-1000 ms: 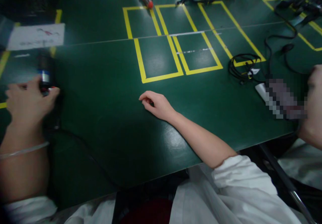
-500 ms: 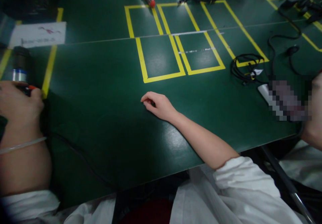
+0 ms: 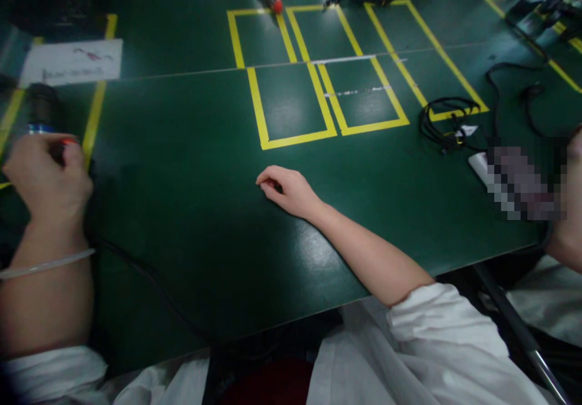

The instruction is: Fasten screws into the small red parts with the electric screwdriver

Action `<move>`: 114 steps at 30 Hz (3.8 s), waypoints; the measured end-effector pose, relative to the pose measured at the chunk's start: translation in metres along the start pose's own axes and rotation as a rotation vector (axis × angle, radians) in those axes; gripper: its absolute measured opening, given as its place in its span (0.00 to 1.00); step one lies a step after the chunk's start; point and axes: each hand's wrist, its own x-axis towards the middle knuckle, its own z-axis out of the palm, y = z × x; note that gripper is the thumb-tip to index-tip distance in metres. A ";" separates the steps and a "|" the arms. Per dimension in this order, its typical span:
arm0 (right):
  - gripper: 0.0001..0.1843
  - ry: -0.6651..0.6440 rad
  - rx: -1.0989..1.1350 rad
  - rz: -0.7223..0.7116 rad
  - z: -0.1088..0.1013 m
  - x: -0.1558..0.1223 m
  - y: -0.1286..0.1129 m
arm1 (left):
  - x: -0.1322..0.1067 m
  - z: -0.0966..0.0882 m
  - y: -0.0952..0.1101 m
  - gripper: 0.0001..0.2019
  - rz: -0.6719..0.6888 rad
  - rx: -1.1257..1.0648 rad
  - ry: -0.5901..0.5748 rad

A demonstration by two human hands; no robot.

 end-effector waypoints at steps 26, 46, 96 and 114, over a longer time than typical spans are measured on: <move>0.07 -0.061 0.147 0.016 0.001 -0.001 -0.002 | -0.081 0.052 0.175 0.19 0.151 -0.995 -0.720; 0.07 -0.040 0.159 0.050 0.000 0.001 -0.003 | -0.091 0.063 0.171 0.16 0.190 -1.053 -0.673; 0.05 -0.080 0.083 0.038 0.002 0.001 0.000 | -0.096 0.073 0.168 0.16 0.395 -1.071 -0.481; 0.10 -0.045 0.128 0.028 0.001 0.000 -0.003 | -0.094 0.067 0.167 0.12 0.412 -0.891 -0.450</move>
